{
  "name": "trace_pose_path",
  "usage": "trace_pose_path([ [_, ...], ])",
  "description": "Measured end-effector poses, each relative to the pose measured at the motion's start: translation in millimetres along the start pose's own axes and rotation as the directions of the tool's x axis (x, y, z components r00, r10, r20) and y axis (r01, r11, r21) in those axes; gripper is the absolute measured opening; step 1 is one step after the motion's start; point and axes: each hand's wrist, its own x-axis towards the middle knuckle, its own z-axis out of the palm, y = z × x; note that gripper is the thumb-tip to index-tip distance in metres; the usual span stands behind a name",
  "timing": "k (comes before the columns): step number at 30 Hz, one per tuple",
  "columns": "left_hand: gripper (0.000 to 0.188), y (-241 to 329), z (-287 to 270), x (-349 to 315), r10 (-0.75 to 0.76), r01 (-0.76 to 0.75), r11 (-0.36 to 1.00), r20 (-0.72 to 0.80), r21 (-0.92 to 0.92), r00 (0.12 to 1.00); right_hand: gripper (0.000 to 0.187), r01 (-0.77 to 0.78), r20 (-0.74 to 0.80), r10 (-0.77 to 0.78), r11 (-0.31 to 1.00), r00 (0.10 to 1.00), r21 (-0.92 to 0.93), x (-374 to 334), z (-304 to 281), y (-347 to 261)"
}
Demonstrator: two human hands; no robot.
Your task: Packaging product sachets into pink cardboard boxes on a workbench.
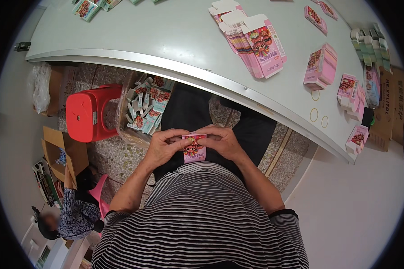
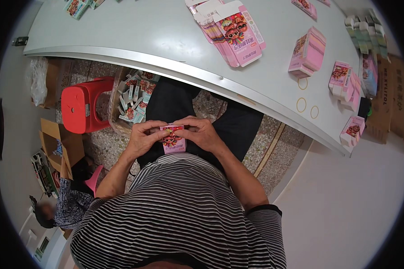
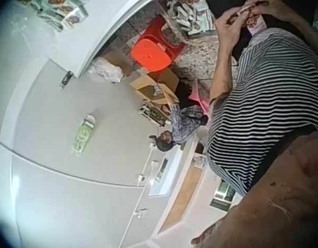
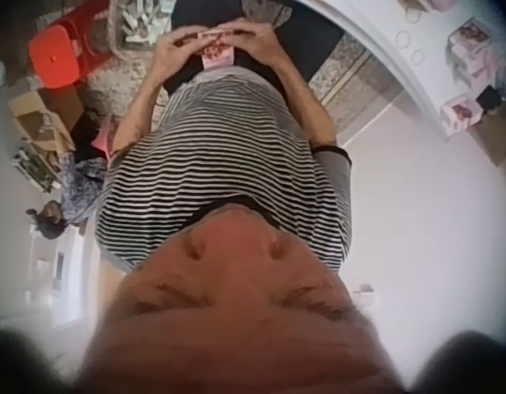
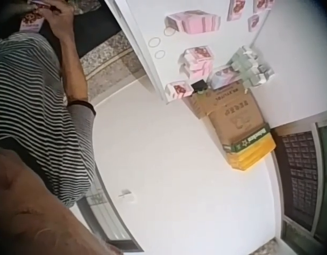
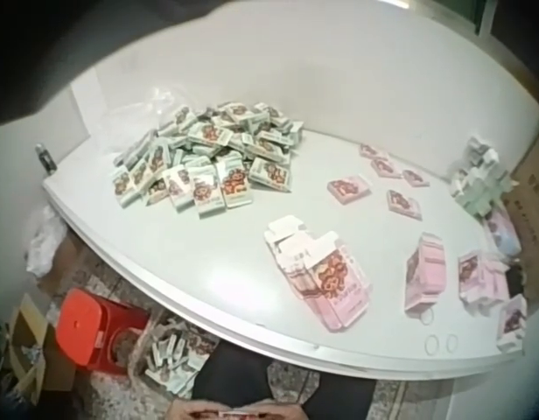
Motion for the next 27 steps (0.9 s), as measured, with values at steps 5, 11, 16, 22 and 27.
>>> trace_pose_path([
  [5, 0.027, -3, -1, 3, 0.071, -0.073, 0.99, 0.024, 0.12, 0.997, 0.024, 0.01, 0.001, -0.01, 1.0, 1.0, 0.017, 4, -2, -6],
  [11, 0.045, 5, 0, 14, 0.228, -0.241, 0.968, -0.154, -0.071, 0.961, 0.025, 0.021, -0.123, -0.077, 0.916, 0.989, -0.402, 22, -23, -112],
  [16, 0.036, 24, -1, 32, 0.232, -0.261, 0.963, -0.291, -0.067, 0.928, 0.053, 0.547, -0.464, -0.399, 0.802, 0.791, 0.242, 59, -82, -196],
  [22, 0.032, 26, 15, 42, 0.244, -0.273, 0.958, -0.247, -0.092, 0.938, 0.106, -0.134, -0.344, -0.614, 0.362, 0.711, -0.922, 83, -91, -178],
  [27, 0.03, 19, 22, 41, 0.212, -0.228, 0.972, -0.2, -0.064, 0.957, 0.101, -0.117, -0.355, -0.567, 0.412, 0.743, -0.904, 90, -89, -164],
])
